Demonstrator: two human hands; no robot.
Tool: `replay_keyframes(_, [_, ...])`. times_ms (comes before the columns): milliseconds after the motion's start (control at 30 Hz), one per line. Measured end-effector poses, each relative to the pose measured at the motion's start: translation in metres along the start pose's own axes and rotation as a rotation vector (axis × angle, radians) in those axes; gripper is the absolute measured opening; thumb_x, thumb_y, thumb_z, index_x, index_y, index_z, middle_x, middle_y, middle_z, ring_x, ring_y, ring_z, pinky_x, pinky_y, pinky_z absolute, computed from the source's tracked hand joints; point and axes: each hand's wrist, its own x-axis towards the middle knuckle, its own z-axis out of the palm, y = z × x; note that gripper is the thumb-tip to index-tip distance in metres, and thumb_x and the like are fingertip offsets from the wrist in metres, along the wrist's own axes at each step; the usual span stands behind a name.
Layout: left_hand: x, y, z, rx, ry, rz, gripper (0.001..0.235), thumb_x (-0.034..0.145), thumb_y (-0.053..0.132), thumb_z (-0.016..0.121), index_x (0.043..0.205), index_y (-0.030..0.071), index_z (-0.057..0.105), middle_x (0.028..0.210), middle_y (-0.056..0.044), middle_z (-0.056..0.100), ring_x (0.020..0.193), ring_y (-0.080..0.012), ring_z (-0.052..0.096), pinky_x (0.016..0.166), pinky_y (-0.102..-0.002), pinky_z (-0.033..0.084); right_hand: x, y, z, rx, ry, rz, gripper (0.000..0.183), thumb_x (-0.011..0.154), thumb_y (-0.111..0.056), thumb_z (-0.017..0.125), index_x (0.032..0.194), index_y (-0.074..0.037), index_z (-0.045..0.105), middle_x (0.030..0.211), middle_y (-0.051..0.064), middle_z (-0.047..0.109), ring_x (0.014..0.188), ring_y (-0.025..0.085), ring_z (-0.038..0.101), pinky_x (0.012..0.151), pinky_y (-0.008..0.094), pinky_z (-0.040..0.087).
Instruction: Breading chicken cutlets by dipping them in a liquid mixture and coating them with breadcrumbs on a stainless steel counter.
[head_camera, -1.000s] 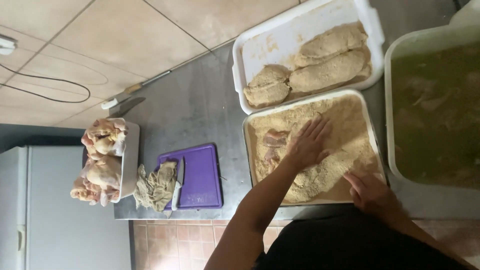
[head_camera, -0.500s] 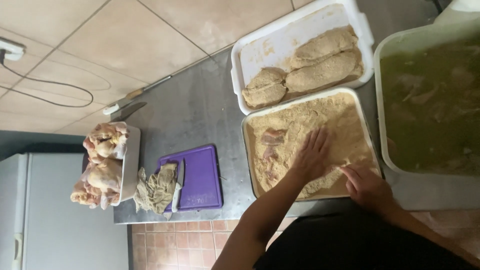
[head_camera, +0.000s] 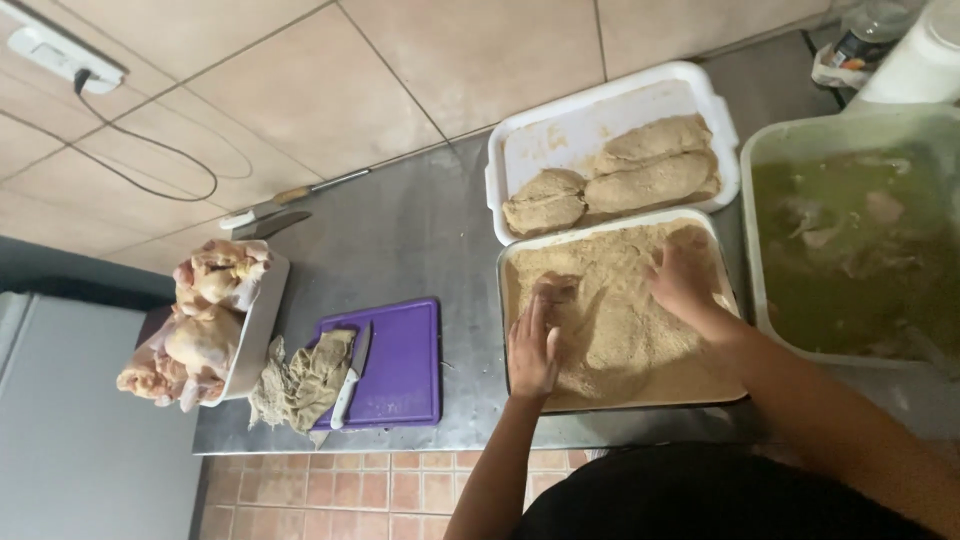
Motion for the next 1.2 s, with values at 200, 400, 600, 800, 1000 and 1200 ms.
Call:
replay_keyframes(200, [-0.019, -0.035, 0.022, 0.012, 0.108, 0.027, 0.07, 0.104, 0.047, 0.026, 0.163, 0.008, 0.024, 0.163, -0.016, 0.035, 0.15, -0.0328, 0.035, 0.12, -0.049, 0.03, 0.043, 0.013, 0.051, 0.049, -0.366, 0.04, 0.073, 0.086, -0.048, 0.074, 0.14, -0.001, 0.062, 0.14, 0.03, 0.061, 0.133, 0.046, 0.057, 0.108, 0.058, 0.048])
replay_keyframes(400, [-0.027, -0.052, 0.021, -0.007, 0.296, -0.12, 0.064, 0.103, 0.036, 0.028, 0.158, 0.004, 0.031, 0.159, -0.016, 0.043, 0.146, -0.0311, 0.042, 0.118, -0.047, 0.032, 0.012, -0.02, -0.033, 0.087, -0.397, 0.012, 0.068, 0.084, -0.037, 0.077, 0.144, -0.009, 0.062, 0.133, 0.026, 0.068, 0.125, 0.04, 0.065, 0.101, 0.049, 0.055])
replay_keyframes(600, [-0.023, -0.044, 0.014, -0.121, 0.284, -0.124, 0.065, 0.103, 0.033, 0.03, 0.159, -0.001, 0.03, 0.153, -0.024, 0.047, 0.142, -0.0375, 0.046, 0.118, -0.05, 0.032, -0.006, -0.051, -0.105, 0.026, -0.11, -0.18, 0.034, 0.088, -0.032, 0.074, 0.12, -0.02, 0.072, 0.112, 0.014, 0.077, 0.107, 0.035, 0.073, 0.089, 0.046, 0.059])
replay_keyframes(800, [-0.023, -0.041, 0.012, -0.144, 0.291, -0.152, 0.066, 0.104, 0.035, 0.03, 0.16, 0.0, 0.028, 0.149, -0.027, 0.049, 0.141, -0.0395, 0.046, 0.119, -0.049, 0.03, -0.045, -0.014, -0.089, -0.275, -0.262, -0.407, 0.013, 0.089, -0.023, 0.069, 0.1, -0.017, 0.073, 0.094, 0.004, 0.076, 0.097, 0.025, 0.075, 0.086, 0.038, 0.059])
replay_keyframes(1000, [-0.022, -0.041, 0.014, -0.163, 0.326, -0.133, 0.064, 0.104, 0.033, 0.033, 0.158, -0.001, 0.032, 0.151, -0.026, 0.049, 0.141, -0.039, 0.047, 0.117, -0.05, 0.032, -0.093, -0.039, -0.079, -0.53, 0.108, -0.872, 0.029, 0.084, -0.029, 0.059, 0.108, -0.043, 0.066, 0.112, -0.015, 0.07, 0.084, 0.015, 0.07, 0.073, 0.031, 0.05])
replay_keyframes(1200, [-0.023, -0.044, 0.017, -0.163, 0.333, -0.126, 0.066, 0.107, 0.041, 0.026, 0.157, -0.001, 0.034, 0.153, -0.024, 0.048, 0.142, -0.0379, 0.047, 0.118, -0.05, 0.031, -0.122, -0.056, 0.013, 0.536, -1.003, -0.639, 0.051, 0.104, -0.027, 0.041, 0.154, -0.016, 0.05, 0.155, 0.018, 0.05, 0.144, 0.041, 0.042, 0.116, 0.058, 0.033])
